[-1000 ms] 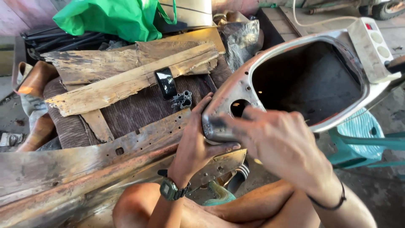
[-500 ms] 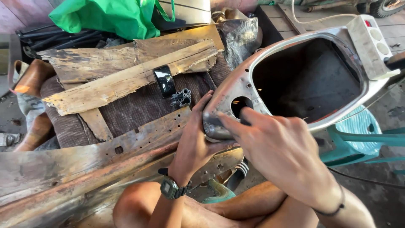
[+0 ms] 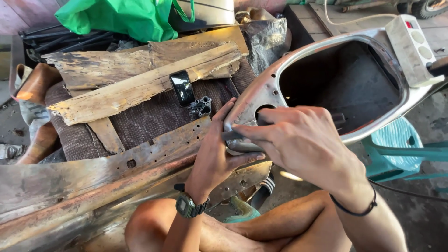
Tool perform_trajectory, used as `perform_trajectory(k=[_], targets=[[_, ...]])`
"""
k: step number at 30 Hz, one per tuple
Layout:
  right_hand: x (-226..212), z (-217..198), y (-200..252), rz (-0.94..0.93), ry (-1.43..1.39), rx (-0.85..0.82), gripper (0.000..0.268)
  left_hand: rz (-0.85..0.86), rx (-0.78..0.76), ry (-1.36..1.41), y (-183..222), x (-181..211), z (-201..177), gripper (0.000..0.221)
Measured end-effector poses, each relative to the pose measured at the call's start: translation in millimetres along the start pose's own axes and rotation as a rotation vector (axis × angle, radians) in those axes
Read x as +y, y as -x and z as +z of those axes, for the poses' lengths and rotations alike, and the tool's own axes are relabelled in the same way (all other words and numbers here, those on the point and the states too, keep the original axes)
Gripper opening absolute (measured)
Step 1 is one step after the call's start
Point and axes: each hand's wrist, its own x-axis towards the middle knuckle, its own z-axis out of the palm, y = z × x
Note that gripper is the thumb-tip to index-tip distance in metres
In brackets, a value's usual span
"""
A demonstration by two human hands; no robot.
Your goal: A person sits on the floor and uses a file to smooth the edges of a hole on a motorcycle frame before attempting to fit a metal component into it.
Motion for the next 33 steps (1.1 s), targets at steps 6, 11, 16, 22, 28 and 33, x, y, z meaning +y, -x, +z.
perform_trajectory(k=[6,11,16,22,28,33], targets=[[38,0,5,-0.003,0.028,-0.045,0.031,-0.046,-0.013,0.063,-2,-2,2,0.115],[32,0,0,0.05,0.047,-0.105,0.028,0.043,-0.018,0.056,9,-3,7,0.109],[41,7,8,0.041,-0.023,-0.117,0.024,-0.144,-0.094,0.151,50,33,-27,0.093],[26,2,6,0.023,-0.023,-0.034,0.024,-0.324,-0.34,-0.095,99,-30,7,0.029],[18,8,12,0.038,0.006,0.009,0.032,-0.111,0.324,-0.745,39,-139,59,0.037],[19,12,17,-0.006,-0.022,0.072,0.043,-0.479,0.361,-0.908,-29,-263,37,0.058]])
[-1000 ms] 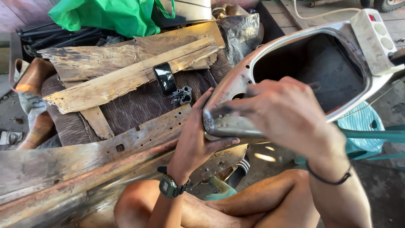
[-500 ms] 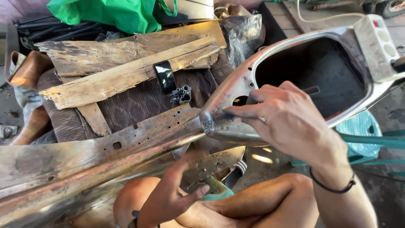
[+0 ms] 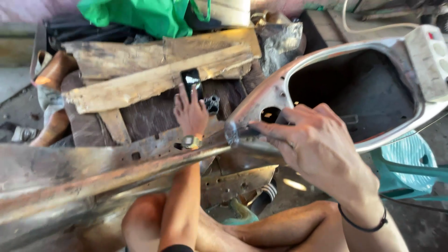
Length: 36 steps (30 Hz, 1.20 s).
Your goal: A person sits on the floor and uses a file to smooth the edges of a hole on a motorcycle frame before attempting to fit a metal component into it.
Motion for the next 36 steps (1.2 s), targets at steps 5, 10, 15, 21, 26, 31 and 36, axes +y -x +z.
perform_trajectory(k=[5,10,15,21,26,31,36], targets=[[3,6,8,0.016,0.013,0.025,0.042,0.005,-0.003,-0.135,-24,-29,46,0.057],[4,2,17,0.053,0.018,0.01,0.038,-0.009,-0.041,-0.194,-24,-59,83,0.056],[8,-1,27,0.128,0.093,0.037,0.04,0.103,-0.009,-0.216,-21,-63,68,0.062],[9,3,31,0.157,0.055,-0.024,0.041,0.098,-0.017,-0.188,-18,-55,60,0.066],[0,0,46,0.244,0.094,0.007,0.039,-0.049,-0.023,0.079,20,-10,3,0.046],[-16,-8,43,0.41,0.064,-0.216,0.037,-0.068,-0.004,0.21,97,42,-88,0.04],[-20,0,15,0.224,0.018,-0.01,0.038,0.34,-0.097,0.156,170,79,-166,0.038]])
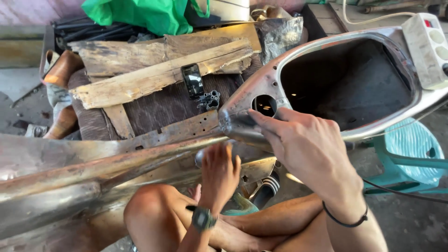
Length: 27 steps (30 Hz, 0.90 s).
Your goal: A person sits on the floor and uses a file to smooth the edges of a hole on a motorcycle frame before attempting to fit a metal component into it.
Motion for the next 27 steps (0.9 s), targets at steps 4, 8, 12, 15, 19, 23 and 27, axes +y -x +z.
perform_trajectory(k=[4,8,12,15,19,23,27], targets=[[-1,-14,1,0.223,0.079,-0.149,0.031,-0.032,-0.944,0.244,-18,30,-108,0.041],[-7,-11,-14,-0.002,-0.021,-0.023,0.029,0.303,-0.34,0.223,-51,21,-149,0.019],[-10,-31,2,0.091,0.147,-0.199,0.03,0.157,-0.236,-0.293,-82,6,-159,0.054],[-2,-7,-15,-0.034,-0.047,0.016,0.03,0.177,-0.315,-0.18,-79,11,-127,0.078],[-12,-30,-8,0.059,-0.016,-0.12,0.029,0.166,-0.259,-0.184,-68,13,-138,0.062],[0,-19,-5,0.106,0.043,-0.157,0.032,0.21,-0.152,-0.042,-92,8,-160,0.029],[-5,-25,-2,0.041,0.074,-0.116,0.037,0.404,0.038,0.172,-144,21,-180,0.02]])
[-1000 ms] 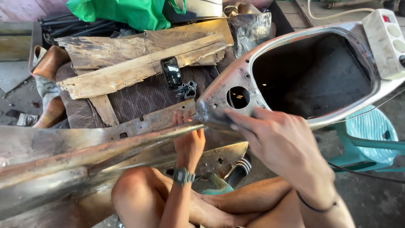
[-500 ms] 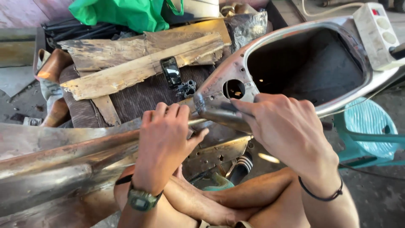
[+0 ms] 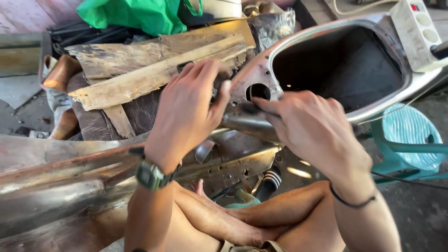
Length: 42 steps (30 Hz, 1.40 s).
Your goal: A person sits on the floor and uses a file to smooth the edges of a hole on a motorcycle frame before attempting to fit a metal component into it.
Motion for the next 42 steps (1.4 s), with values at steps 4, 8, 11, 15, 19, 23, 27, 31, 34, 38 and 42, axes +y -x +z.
perform_trajectory(k=[4,8,11,15,19,23,27,31,34,38,42], targets=[[7,0,18,0.298,0.035,-0.173,0.025,0.006,-0.271,0.148,-28,-20,31,0.032],[8,7,19,0.211,-0.028,-0.019,0.035,-0.022,-0.441,0.274,-29,-20,55,0.04],[15,0,30,0.29,-0.04,-0.116,0.029,-0.019,-0.506,0.288,-24,-25,54,0.046],[17,32,34,0.158,-0.021,0.243,0.033,0.059,-0.522,0.258,-24,-28,57,0.042],[15,51,56,0.152,-0.039,0.277,0.036,0.161,-0.448,0.197,-22,-28,53,0.031],[33,88,85,0.358,-0.218,0.511,0.035,0.315,-0.301,-0.009,-20,-21,50,0.023],[24,125,87,0.43,-0.376,0.576,0.036,0.416,-0.227,-0.141,-19,-8,64,0.024],[41,129,81,0.379,-0.488,0.761,0.02,0.377,-0.222,-0.174,-15,-2,65,0.031],[41,146,77,0.441,-0.53,0.915,0.019,0.353,-0.202,-0.241,-10,-2,71,0.035],[36,180,68,0.394,-0.546,0.967,0.019,0.356,-0.145,-0.325,-4,-14,76,0.039],[64,185,70,0.447,-0.625,1.17,0.018,0.354,-0.084,-0.362,1,-11,74,0.033]])
